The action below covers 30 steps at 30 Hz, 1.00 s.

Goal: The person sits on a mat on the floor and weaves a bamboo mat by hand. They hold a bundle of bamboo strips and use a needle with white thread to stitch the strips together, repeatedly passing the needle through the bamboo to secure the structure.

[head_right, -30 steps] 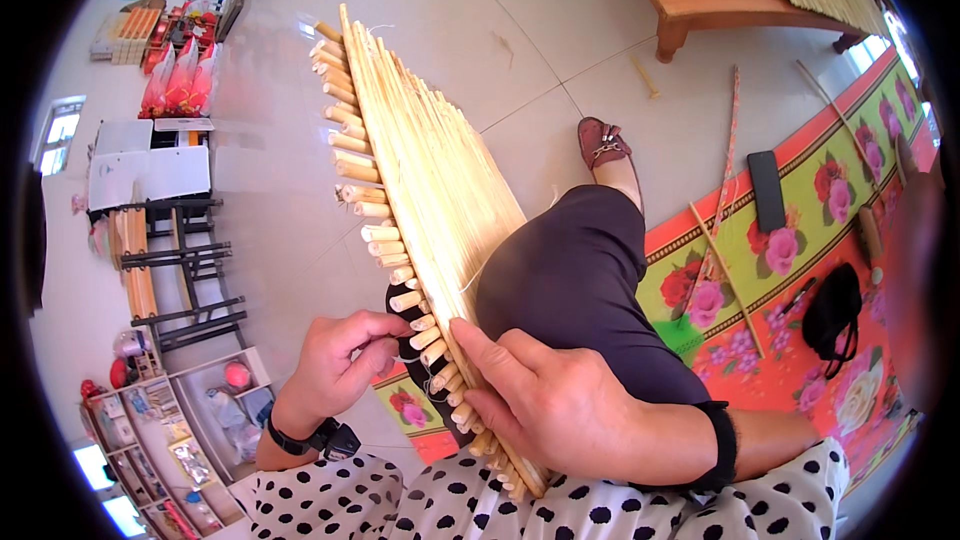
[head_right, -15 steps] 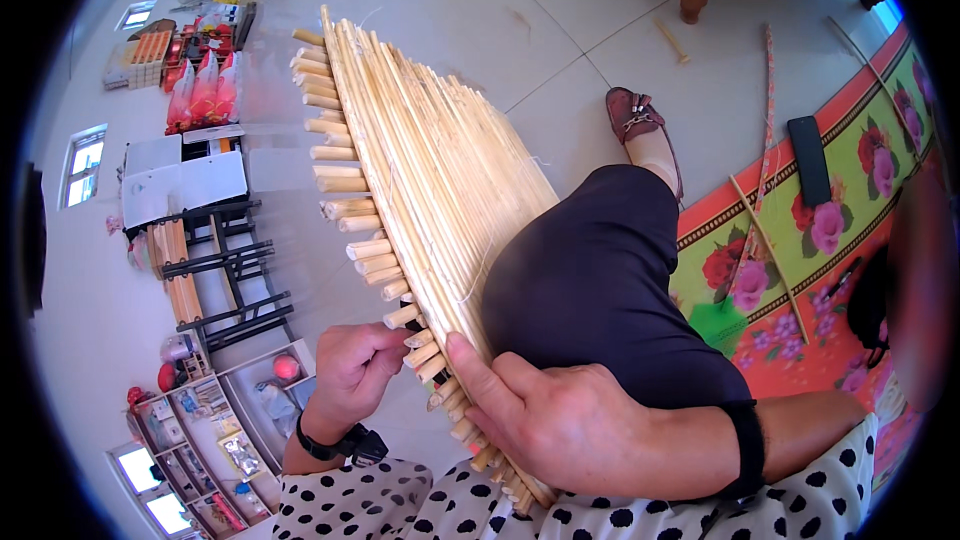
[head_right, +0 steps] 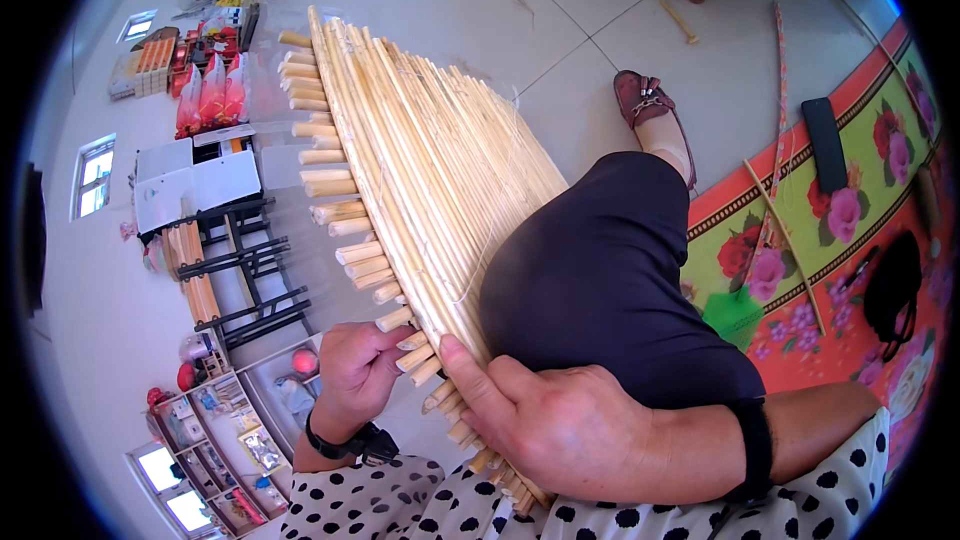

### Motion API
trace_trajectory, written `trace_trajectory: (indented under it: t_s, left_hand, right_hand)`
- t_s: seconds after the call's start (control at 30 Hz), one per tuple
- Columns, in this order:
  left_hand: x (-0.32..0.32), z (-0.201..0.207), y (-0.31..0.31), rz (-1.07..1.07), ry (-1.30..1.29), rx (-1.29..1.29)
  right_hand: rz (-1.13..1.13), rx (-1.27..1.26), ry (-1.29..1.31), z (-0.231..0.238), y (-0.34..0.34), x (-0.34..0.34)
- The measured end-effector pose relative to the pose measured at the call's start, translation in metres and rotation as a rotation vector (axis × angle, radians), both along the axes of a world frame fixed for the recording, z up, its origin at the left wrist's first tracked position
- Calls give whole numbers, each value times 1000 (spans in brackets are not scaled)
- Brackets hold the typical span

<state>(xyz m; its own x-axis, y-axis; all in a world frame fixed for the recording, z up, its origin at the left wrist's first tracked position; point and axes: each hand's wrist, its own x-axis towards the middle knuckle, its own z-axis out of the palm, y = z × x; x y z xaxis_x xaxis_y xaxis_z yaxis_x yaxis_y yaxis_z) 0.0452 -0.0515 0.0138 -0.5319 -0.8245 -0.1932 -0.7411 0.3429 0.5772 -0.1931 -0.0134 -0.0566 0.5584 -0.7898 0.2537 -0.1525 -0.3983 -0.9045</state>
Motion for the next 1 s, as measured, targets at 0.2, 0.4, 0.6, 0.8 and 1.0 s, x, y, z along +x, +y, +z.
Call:
trace_trajectory:
  t_s: [0.2, 0.4, 0.6, 0.8, 1.0]
  left_hand:
    - [-2, 4, -5, -35, -43, 14]
    - [0, 5, -2, 3, -80, 58]
    - [3, 9, 1, 18, -135, 56]
    - [3, 10, 4, 66, -145, 85]
    - [3, 10, 9, 158, -88, 131]
  right_hand:
    - [-15, 0, -14, 0, 0, 1]
    - [-14, 44, -45, -1, 1, 0]
    - [48, 69, -18, 3, 4, -6]
    - [136, 93, -41, 2, 5, -14]
    - [23, 186, -62, 6, 4, -11]
